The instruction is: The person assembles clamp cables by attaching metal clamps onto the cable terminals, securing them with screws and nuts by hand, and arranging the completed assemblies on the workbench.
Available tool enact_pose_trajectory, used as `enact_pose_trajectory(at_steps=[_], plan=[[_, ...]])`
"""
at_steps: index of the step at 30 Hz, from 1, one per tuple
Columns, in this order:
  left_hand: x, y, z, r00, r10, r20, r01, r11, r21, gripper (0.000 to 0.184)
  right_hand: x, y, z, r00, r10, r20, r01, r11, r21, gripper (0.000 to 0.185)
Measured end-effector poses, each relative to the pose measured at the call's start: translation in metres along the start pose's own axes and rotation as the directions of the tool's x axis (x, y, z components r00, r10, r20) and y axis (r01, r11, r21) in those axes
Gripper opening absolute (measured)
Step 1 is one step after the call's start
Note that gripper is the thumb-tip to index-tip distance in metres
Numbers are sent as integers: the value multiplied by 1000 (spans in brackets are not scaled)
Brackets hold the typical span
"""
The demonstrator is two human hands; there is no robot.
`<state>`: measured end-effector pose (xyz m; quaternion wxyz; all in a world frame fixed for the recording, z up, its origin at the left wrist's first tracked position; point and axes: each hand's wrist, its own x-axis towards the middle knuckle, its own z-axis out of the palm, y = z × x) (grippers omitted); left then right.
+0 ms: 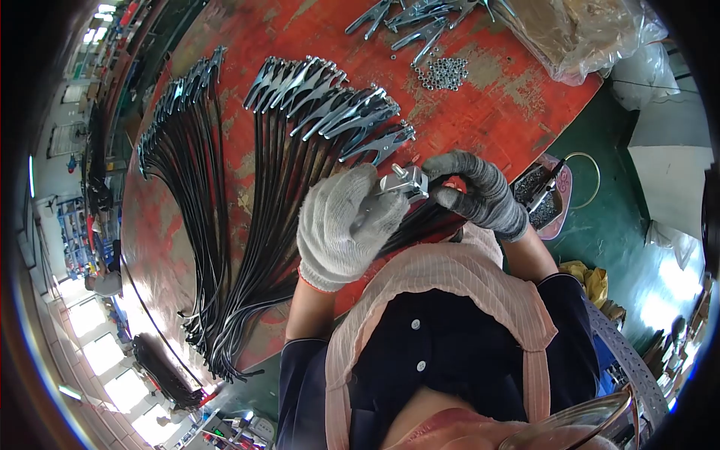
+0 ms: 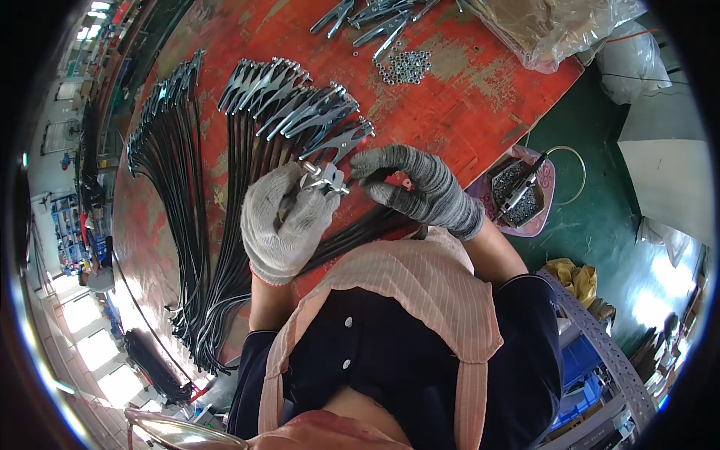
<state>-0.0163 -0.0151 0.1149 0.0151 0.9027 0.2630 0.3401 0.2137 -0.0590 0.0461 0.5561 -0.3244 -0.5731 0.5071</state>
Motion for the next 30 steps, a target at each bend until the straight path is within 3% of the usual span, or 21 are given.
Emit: enact_pose_trajectory(at_steps=[4, 5, 7, 10, 14, 21, 25, 28, 30], plan=[[14, 12, 11, 997, -56, -45, 57, 998, 26, 52, -22, 12, -3, 987, 109, -114, -110, 994, -3, 33], [9, 8, 15, 995, -3, -99, 4, 1000, 15, 57, -30, 17, -5, 980, 125, -155, -128, 992, -8, 33], [7, 8, 18, 998, 20, -67, -16, 998, 60, 56, -45, 29, -9, 965, 127, -228, -138, 990, -32, 32], [7, 7, 19, 996, 66, -60, -60, 993, 102, 56, -73, 43, -10, 900, 256, -354, -231, 967, 111, 30], [19, 8, 16, 994, 107, -27, -103, 987, 127, 54, -82, 48, -10, 892, 266, -366, -230, 963, 141, 28], [22, 14, 23, 985, 158, -67, -152, 984, 93, 46, -75, 41, -7, 899, 217, -381, -228, 974, 17, 22], [25, 12, 19, 981, 185, 49, -189, 977, 100, 47, -55, -1, -9, 935, -51, -352, 19, 995, -93, 21], [26, 12, 25, 972, 236, 12, -236, 971, 33, 48, -24, -41, -7, 961, -169, -219, 116, 965, -234, 20], [28, 16, 20, 970, 234, 66, -237, 971, 42, 47, -16, -41, -2, 953, -175, -246, 139, 978, -155, 22]])
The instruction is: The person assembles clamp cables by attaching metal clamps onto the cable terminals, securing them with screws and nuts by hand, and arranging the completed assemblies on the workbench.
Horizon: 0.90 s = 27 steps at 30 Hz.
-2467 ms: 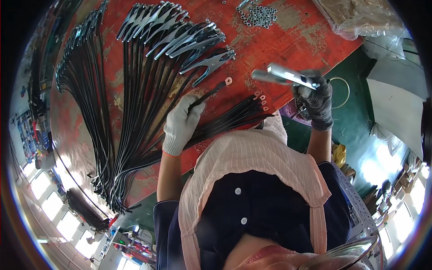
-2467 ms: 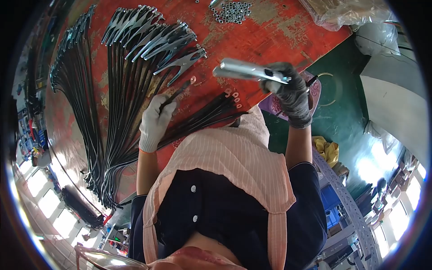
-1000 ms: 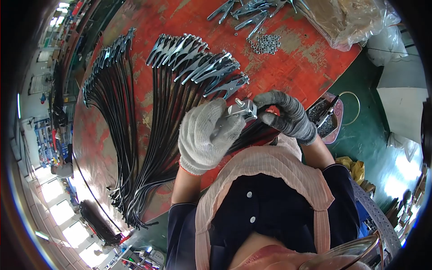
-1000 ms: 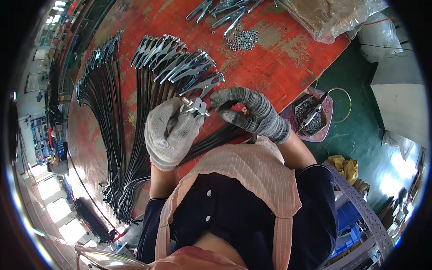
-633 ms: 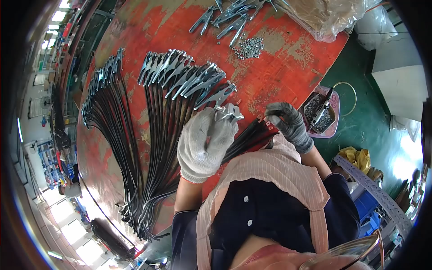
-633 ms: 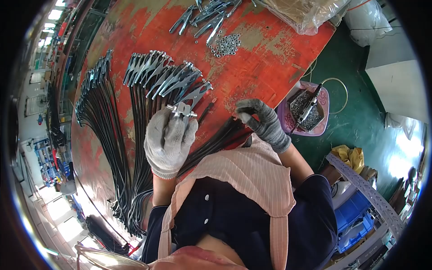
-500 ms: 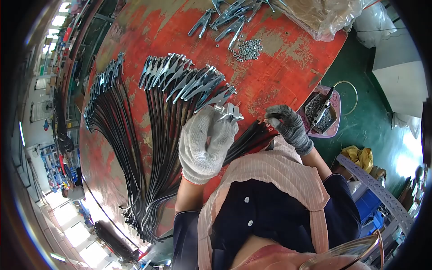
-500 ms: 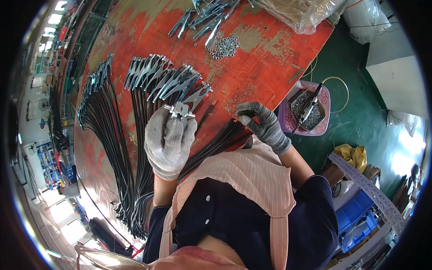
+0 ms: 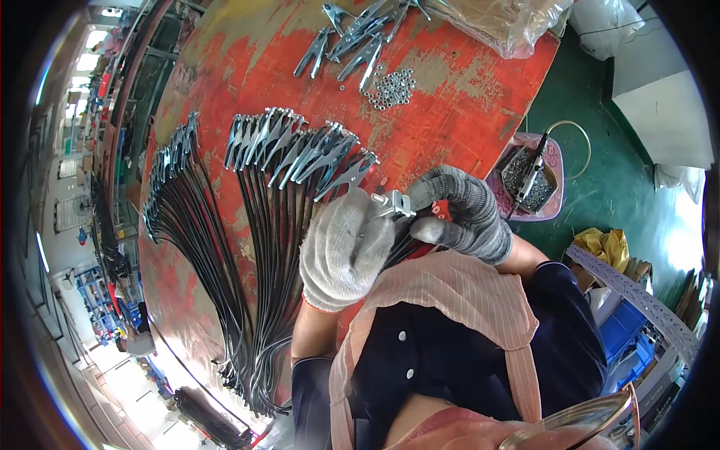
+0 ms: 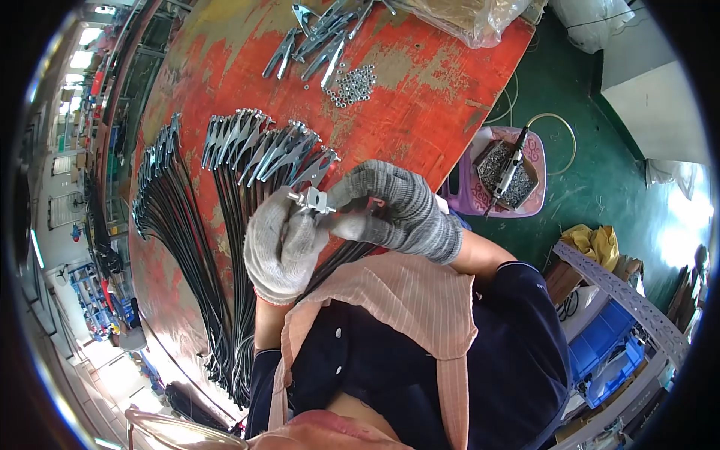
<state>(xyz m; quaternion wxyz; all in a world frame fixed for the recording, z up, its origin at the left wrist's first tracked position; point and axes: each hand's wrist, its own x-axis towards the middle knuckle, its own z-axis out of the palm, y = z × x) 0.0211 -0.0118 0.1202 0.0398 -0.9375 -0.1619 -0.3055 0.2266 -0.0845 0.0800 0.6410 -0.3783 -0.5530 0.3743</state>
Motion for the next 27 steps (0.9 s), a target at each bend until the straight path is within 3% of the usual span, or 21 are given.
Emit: enact_pose_trajectory(at_steps=[3, 6, 14, 15, 16, 18, 20, 23, 27], plan=[[0, -2, -3, 1000, 5, 14, -5, 1000, 14, 42, 2, 7, 7, 999, 9, -51, -5, 998, 65, 24], [1, 0, -4, 1000, 7, 10, -8, 997, 82, 41, 4, 4, 8, 998, 7, -62, -7, 1000, -1, 21], [5, 10, 2, 993, -121, -11, 121, 986, 113, 51, 17, -11, 3, 989, -144, -29, 126, 936, -330, 17], [8, 10, 2, 993, -117, -18, 118, 986, 114, 49, 16, -6, 2, 982, -187, -9, 171, 917, -360, 17], [14, 13, 3, 988, -154, -7, 154, 976, 155, 35, 19, -4, -5, 970, -241, 12, 224, 882, -414, 17], [20, 13, 9, 987, -160, -26, 162, 976, 143, 34, 22, -6, -9, 974, -226, -4, 192, 837, -513, 20], [17, 12, 19, 982, -117, -149, 138, 980, 144, 31, 19, 2, -7, 964, -262, -45, 214, 865, -454, 19], [21, 11, 16, 985, -132, -114, 134, 991, 11, 34, 17, 6, -13, 952, -304, -18, 265, 856, -444, 18], [19, 8, 25, 981, -88, -171, 92, 996, 18, 35, 8, 2, -11, 988, -144, -61, 120, 948, -293, 20]])
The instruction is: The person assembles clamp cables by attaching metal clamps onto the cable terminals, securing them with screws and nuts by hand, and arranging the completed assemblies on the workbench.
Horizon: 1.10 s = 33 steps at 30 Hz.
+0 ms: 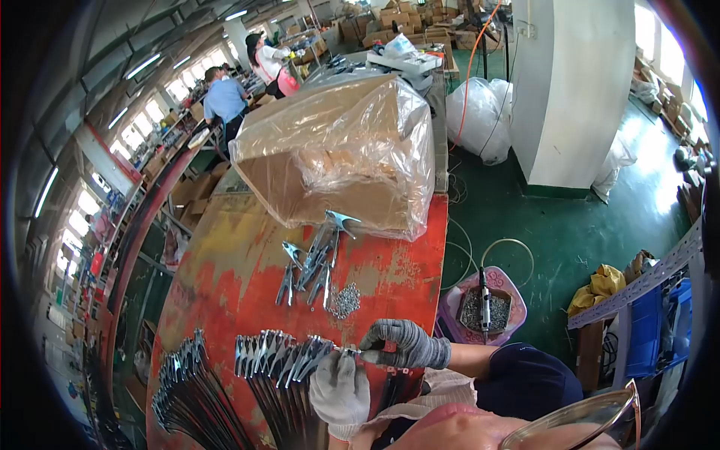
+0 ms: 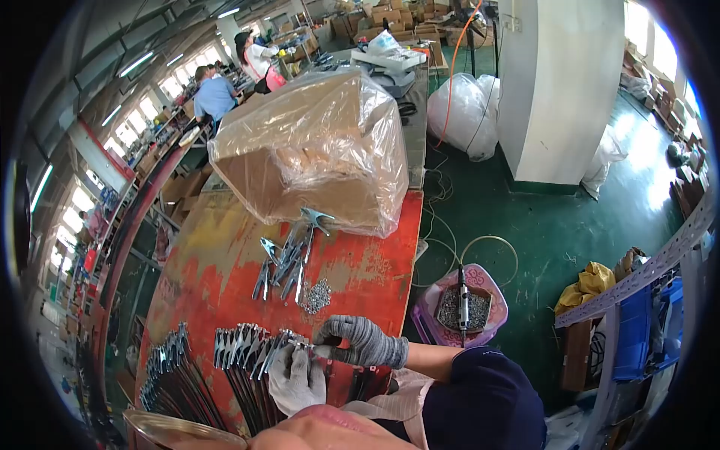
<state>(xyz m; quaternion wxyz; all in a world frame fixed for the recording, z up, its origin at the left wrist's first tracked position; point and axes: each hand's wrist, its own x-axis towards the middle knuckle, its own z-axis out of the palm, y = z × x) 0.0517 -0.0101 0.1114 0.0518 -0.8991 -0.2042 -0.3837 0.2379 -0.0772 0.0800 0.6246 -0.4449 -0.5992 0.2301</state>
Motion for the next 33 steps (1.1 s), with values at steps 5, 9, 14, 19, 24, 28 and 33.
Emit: enact_pose_trajectory(at_steps=[5, 9, 14, 19, 24, 28, 33], plan=[[5, 9, -5, 1000, 23, 19, -24, 998, 55, 34, -6, -2, 3, 995, 87, -48, -81, 990, 111, 24], [6, 13, -6, 1000, 13, -5, -13, 996, 88, 37, -4, -4, 2, 997, -2, -79, 4, 999, 33, 22], [3, 10, -7, 997, 38, -60, -31, 992, 119, 40, -1, -15, 9, 993, 78, -87, -66, 989, 130, 18], [2, 10, -11, 998, 16, -66, -9, 995, 102, 39, -5, 2, 3, 977, 184, 108, -202, 961, 187, 26], [-1, 6, -6, 996, 14, -90, -6, 995, 95, 36, 2, -5, 11, 985, -155, -70, 146, 982, -116, 24], [-3, 6, -5, 999, -16, -42, 22, 991, 131, 37, -1, -1, 3, 995, -64, -73, 66, 998, 25, 28], [-6, 3, -1, 996, 4, -91, 7, 993, 119, 36, 0, 1, 5, 980, -198, -39, 191, 973, -128, 33]])
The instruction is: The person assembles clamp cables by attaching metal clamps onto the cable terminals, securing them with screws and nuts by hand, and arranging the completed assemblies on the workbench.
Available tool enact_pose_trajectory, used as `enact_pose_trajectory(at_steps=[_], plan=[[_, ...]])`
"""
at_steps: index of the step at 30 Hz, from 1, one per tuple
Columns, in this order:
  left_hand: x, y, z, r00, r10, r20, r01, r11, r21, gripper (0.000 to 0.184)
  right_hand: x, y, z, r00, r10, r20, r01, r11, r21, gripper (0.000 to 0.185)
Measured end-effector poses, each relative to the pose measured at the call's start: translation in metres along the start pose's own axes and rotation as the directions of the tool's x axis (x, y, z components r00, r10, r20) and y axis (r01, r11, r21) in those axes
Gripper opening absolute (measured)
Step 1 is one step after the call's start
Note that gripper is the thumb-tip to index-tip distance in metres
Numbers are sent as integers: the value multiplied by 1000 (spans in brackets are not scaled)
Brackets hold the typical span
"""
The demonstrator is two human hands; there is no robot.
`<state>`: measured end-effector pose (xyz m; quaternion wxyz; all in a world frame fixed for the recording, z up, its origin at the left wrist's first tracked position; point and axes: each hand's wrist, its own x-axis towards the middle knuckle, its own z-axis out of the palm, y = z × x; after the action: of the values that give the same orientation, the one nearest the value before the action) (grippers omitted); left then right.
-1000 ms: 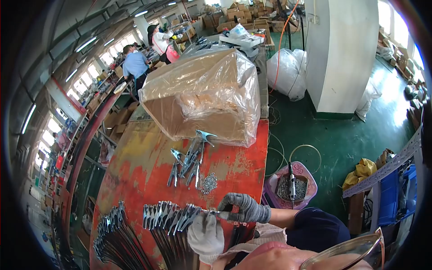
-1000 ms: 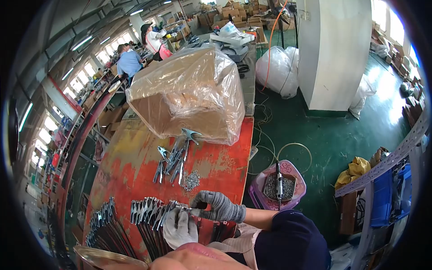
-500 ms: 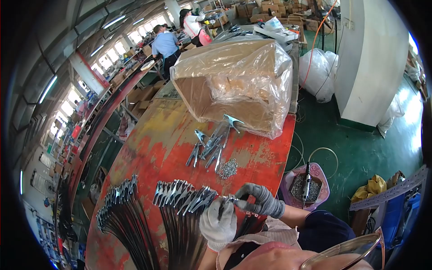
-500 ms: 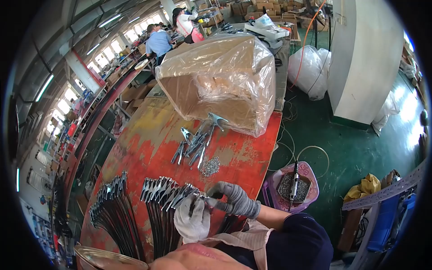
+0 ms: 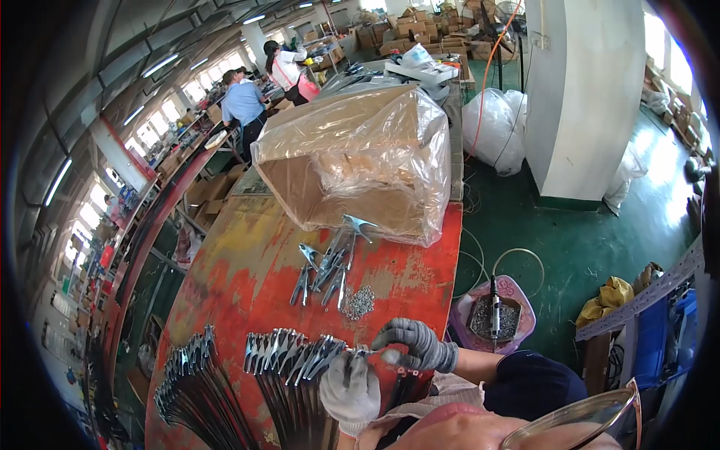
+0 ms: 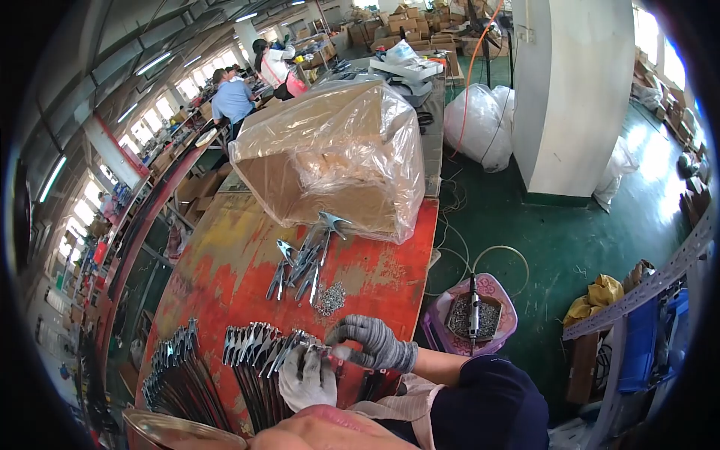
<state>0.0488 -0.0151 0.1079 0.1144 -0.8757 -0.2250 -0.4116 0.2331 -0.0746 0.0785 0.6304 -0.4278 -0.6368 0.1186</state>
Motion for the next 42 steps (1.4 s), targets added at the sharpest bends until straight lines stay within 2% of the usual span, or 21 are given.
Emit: enact_pose_trajectory(at_steps=[2, 5, 9, 12, 13, 16, 17, 19, 21, 22, 24, 26, 29, 32, 36, 37, 40, 42], plan=[[0, 0, -1, 1000, 4, -8, -4, 1000, 13, 35, -2, 4, -1, 1000, 19, -2, -19, 999, -25, 33], [2, 1, -2, 1000, -2, -28, 1, 999, -34, 33, 1, -7, 3, 997, -67, 33, 69, 996, -58, 30], [1, 1, -3, 997, 22, -69, -23, 1000, -4, 30, -7, 2, 2, 999, 16, -35, -17, 1000, -13, 28], [-1, 0, -1, 997, 14, -77, -20, 998, -66, 30, -2, -6, 4, 994, -78, 71, 84, 993, -82, 29], [-1, 0, -1, 996, 16, -91, -23, 997, -68, 32, -4, 3, 6, 997, -73, 21, 72, 997, 30, 32], [-4, 1, 0, 997, 3, -81, -11, 995, -100, 35, -13, 14, 6, 998, -61, -9, 62, 998, 20, 33], [-3, 1, -1, 998, -5, -55, -2, 992, -123, 36, -5, 2, 5, 995, -102, -14, 103, 994, 43, 31], [0, 3, -8, 998, -49, 35, 54, 989, -138, 37, -3, 0, -3, 999, -34, 35, 34, 999, -1, 31], [-1, 2, -5, 991, -123, 56, 133, 964, -232, 39, -8, 9, -1, 998, 24, 62, -22, 999, -33, 31], [-1, 1, -3, 993, -119, 22, 121, 953, -278, 38, -12, 19, 0, 998, 41, 58, -37, 997, -68, 32], [0, 1, -8, 985, -149, 90, 170, 933, -318, 39, 0, 0, -3, 999, -5, 42, 7, 999, -47, 34], [-3, 1, -9, 983, -166, 81, 184, 914, -361, 48, 3, -1, 0, 993, -4, 116, 13, 997, -75, 34], [1, 5, -13, 972, -212, 97, 233, 886, -400, 57, -3, 10, 5, 997, 30, 78, -32, 999, 26, 36], [-4, 3, -10, 964, -235, 121, 264, 877, -401, 56, 4, 1, 7, 999, -40, 37, 37, 997, 73, 37], [-8, 2, -5, 961, -240, 136, 275, 864, -422, 51, 8, 0, 5, 995, 5, 96, -3, 1000, -19, 42], [-2, 4, -8, 965, -221, 139, 259, 873, -413, 50, 5, 4, 9, 997, -15, 71, 18, 998, -52, 43], [2, 2, -9, 970, -184, 158, 231, 901, -368, 46, 4, -4, 15, 996, 52, -66, -54, 998, -34, 42], [-1, 0, -6, 977, -160, 144, 199, 923, -329, 44, 8, -4, 11, 1000, -13, -26, 9, 985, -174, 39]])
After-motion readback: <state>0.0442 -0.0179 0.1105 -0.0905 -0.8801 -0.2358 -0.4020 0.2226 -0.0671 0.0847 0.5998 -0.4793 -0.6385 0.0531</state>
